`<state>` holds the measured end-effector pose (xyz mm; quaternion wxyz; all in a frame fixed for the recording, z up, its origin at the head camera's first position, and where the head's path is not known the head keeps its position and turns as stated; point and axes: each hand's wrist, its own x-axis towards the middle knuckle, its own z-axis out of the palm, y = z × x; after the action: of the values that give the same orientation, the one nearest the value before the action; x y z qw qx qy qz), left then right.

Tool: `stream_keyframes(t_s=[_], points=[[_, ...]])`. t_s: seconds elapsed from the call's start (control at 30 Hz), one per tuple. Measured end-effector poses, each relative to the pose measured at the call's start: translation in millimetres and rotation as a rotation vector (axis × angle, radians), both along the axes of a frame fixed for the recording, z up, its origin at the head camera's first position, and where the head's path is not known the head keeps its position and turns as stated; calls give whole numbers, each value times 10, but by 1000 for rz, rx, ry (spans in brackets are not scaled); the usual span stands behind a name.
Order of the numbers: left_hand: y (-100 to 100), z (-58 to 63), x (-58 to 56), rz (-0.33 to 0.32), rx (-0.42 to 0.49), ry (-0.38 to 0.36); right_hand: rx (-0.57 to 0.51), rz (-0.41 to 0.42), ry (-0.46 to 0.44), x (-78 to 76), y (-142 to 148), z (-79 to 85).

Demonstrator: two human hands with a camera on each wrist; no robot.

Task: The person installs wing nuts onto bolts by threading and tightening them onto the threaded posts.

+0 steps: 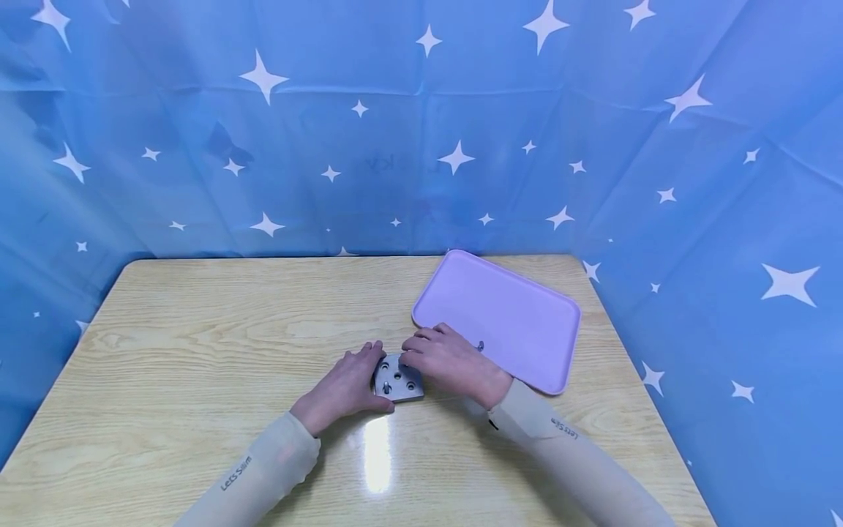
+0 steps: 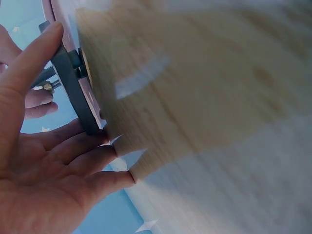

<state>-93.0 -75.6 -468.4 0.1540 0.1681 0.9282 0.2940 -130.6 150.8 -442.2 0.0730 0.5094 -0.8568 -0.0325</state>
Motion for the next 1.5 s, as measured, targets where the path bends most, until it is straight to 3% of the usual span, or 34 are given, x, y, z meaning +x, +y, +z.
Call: stream_keyframes(t_s=[0.23,0.53,0.77,0.87,1.13,1.5], points=[[11,6,-8,3,-14,-8,-87,-81,45,24,-102,-81],[8,0,1,1,5,8,-181,-188,-87,88,-201,-107],[7,-8,10,-9,-4,20,-187,-248,-106,114,-164,-86],[4,-12,12,-8,-5,21,-157,-223,-99,98,-104,-10],[-8,-1,14,-5,3,7,35,-4,-115,34,27,114],[-6,0,7,-8,13,-3,30,-16,-74,29,5,58]])
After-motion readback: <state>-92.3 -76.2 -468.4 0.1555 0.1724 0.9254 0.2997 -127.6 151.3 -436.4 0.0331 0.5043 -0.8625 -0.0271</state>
